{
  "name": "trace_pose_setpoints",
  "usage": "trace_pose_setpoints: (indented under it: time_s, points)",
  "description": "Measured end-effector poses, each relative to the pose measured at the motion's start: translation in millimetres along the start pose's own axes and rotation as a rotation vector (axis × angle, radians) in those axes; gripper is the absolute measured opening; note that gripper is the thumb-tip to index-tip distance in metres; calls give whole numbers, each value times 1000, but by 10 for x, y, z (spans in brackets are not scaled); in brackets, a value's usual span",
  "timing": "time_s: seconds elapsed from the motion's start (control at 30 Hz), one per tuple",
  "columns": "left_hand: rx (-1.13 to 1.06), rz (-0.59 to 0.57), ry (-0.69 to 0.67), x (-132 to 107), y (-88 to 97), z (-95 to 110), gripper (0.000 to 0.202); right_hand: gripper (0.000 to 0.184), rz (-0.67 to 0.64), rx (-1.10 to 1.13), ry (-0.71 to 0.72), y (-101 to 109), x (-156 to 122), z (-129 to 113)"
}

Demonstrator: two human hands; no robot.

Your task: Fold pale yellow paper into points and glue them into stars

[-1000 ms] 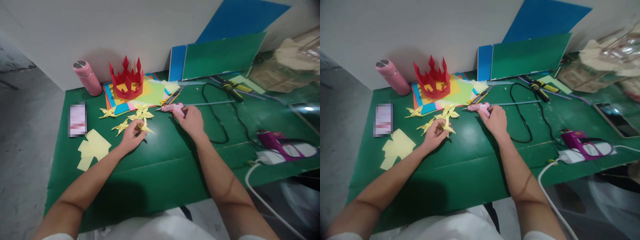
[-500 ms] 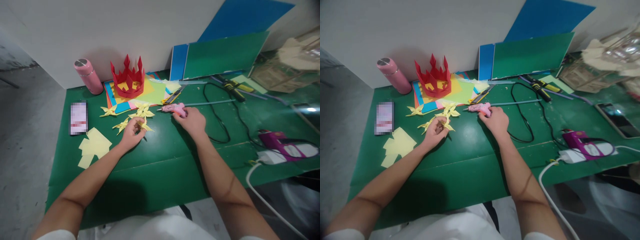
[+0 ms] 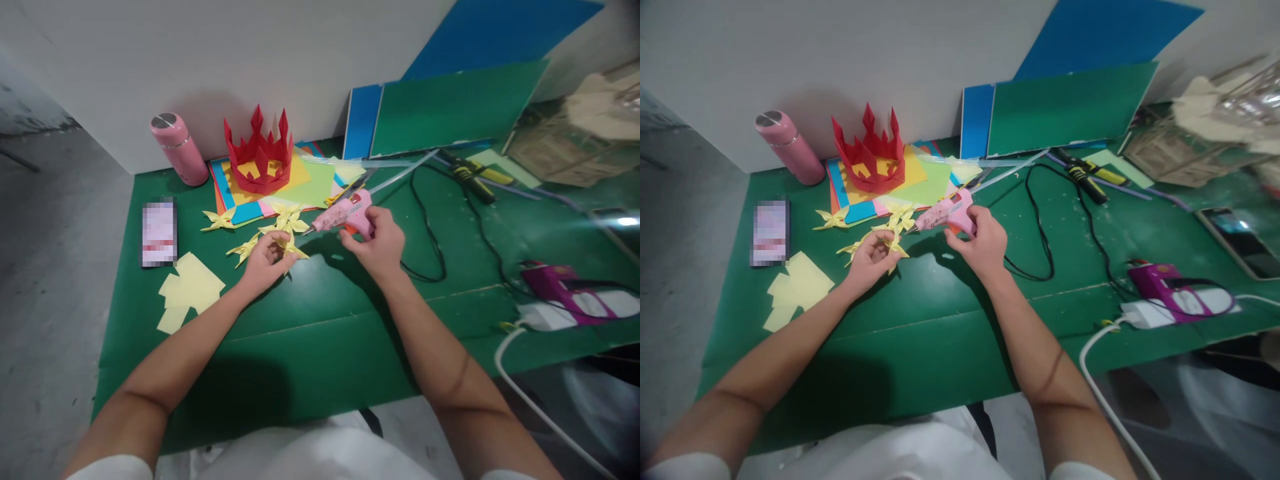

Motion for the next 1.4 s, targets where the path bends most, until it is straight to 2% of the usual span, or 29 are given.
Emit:
trace_pose_setpoints:
  time_s: [0.27,0.7,1.07,1.4]
  points:
    - [68,-2,7,23,19,-5,26,50,-9,-27,63,-37,-81,-55]
    - [44,-8,3,21,15,-22,25,43,-70,-52,98,-39,-75,-120]
    - [-92,43,69,18,21,-9,27,39,134,26,309,51,-75,-197]
    - [-100,36,83,16,20,-15,25,38,110,6,301,59,-60,-163]
Point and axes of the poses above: each hand's wrist, its own x-axis towards the middle knuckle, its own y-axis out of the back of the hand, z = x × y, the point moved 6 cm from there along x, towards the middle knuckle, and after that the axes turned 9 degrees about z, right-handed, at the moved point
